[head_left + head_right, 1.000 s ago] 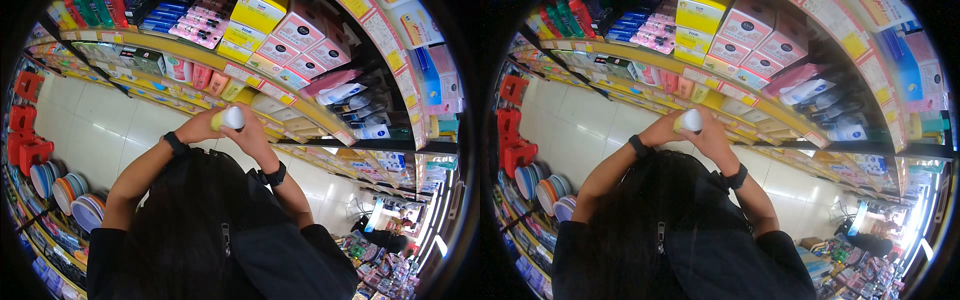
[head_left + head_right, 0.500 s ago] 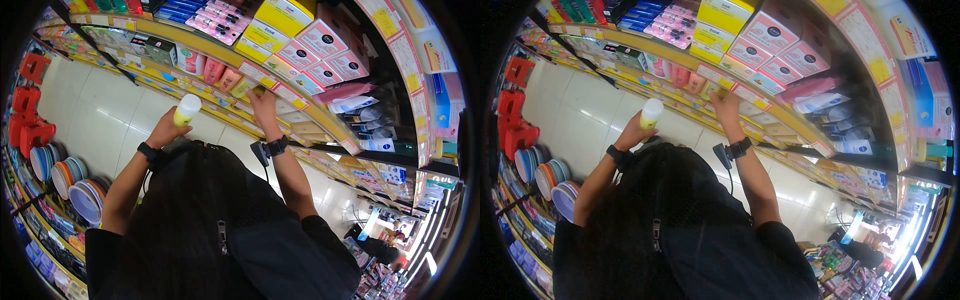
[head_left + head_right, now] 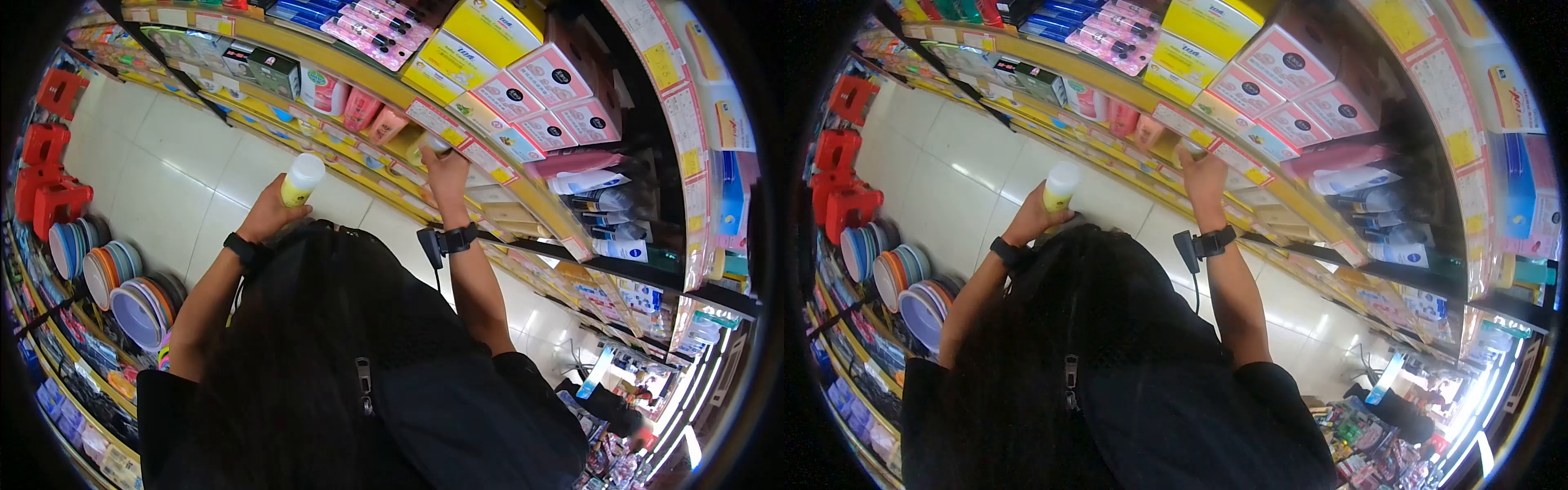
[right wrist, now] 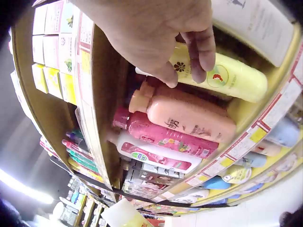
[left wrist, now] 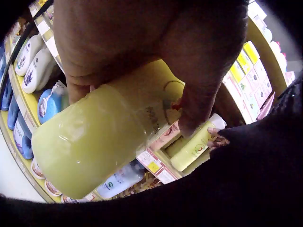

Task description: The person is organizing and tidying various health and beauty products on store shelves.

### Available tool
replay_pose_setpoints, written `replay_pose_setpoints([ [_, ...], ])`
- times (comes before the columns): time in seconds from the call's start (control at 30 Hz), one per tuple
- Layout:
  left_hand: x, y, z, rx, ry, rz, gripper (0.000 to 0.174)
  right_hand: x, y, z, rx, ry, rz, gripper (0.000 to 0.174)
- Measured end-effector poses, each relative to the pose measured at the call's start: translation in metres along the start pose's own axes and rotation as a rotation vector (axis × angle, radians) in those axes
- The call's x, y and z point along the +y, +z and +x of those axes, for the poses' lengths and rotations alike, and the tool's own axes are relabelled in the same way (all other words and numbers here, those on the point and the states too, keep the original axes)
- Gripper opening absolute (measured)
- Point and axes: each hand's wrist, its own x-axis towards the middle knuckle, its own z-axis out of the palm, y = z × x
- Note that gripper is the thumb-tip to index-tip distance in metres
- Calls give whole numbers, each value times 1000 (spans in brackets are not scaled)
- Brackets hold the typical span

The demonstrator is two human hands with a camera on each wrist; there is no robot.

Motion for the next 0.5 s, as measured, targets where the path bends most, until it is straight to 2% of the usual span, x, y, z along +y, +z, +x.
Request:
replay_pose_setpoints([
  [0.03, -1, 1, 1, -9, 2, 0, 49, 0, -4, -1, -45, 107, 36, 39],
  [0.23, 2, 6, 7, -45, 31, 7, 49, 7, -11, -6, -48, 171, -79, 36],
  [0.37, 1, 7, 10, -49, 32, 16, 50, 11, -10, -7, -15, 101, -145, 34],
  [0.5, 0, 7, 8, -49, 16, 11, 50, -20, -23, -11, -5, 136, -40, 40],
])
